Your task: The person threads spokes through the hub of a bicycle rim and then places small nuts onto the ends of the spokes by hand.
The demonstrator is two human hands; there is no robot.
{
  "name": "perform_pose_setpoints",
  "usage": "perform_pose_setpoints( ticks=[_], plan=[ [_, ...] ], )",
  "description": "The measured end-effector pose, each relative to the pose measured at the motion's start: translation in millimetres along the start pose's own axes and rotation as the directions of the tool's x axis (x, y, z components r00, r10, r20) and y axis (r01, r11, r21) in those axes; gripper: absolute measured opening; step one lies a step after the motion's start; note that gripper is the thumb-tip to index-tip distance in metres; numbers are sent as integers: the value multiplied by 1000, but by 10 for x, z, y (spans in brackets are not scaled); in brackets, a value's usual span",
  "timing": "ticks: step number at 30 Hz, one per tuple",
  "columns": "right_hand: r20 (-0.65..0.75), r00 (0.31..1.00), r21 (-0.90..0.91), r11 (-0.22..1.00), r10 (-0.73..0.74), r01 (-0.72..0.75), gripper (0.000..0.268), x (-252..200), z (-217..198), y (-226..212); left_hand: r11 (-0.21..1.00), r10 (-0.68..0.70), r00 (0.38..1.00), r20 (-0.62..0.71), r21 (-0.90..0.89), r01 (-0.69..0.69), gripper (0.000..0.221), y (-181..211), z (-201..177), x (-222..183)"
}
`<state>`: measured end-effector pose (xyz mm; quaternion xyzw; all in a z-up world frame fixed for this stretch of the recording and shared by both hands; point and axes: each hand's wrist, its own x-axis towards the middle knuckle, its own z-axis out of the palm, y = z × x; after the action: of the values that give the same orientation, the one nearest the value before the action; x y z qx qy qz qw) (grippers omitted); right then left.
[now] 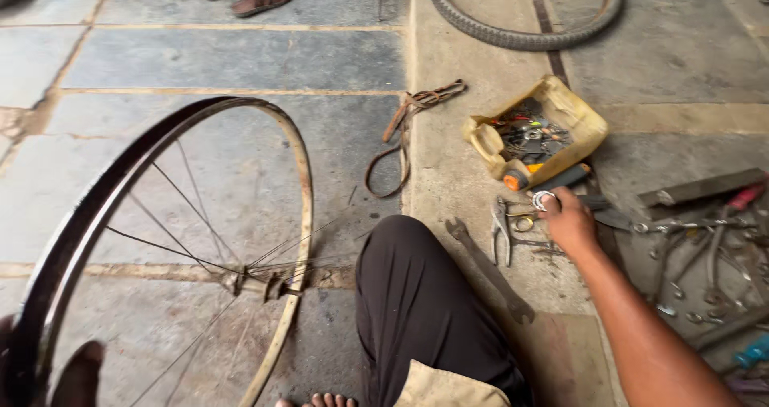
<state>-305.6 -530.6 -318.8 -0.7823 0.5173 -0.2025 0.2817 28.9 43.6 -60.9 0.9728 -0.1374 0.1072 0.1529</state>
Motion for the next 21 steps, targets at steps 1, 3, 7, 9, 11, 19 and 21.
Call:
perform_pose_setpoints(
  ticks=[1, 3, 7, 9, 11, 19, 21],
  plan=[
    [17, 1000, -29, 999, -18, 18, 23, -50, -8, -191, 996, 71, 997, -39, 59, -68, 64, 125, -148, 2],
    [-15, 976, -53, 975, -215, 214, 21, -191, 44, -582, 964, 195, 979, -50, 195, -182, 61, 363, -436, 34],
    [41, 943, 61, 943, -331, 328, 21, -507, 212, -1313, 994, -2, 984, 178, -108, 22, 31, 796, -552, 267],
    [30, 903, -3, 903, -429, 429, 21, -689, 212, -1614, 981, 44, 993, 109, -192, -22, 30, 863, -581, 262],
    [37, 872, 127, 868, -487, 480, 20, -897, 217, -1982, 974, 38, 996, 85, -226, -18, 30, 879, -664, 198],
    [41, 828, 380, 775, -559, 505, 20, -1348, 99, -2948, 920, -39, 998, -38, -390, 21, 36, 737, -817, -108],
    [20, 823, 432, 748, -567, 504, 20, -1376, 126, -3073, 961, -118, 970, 212, -221, 165, 45, 737, -781, -78]
  ],
)
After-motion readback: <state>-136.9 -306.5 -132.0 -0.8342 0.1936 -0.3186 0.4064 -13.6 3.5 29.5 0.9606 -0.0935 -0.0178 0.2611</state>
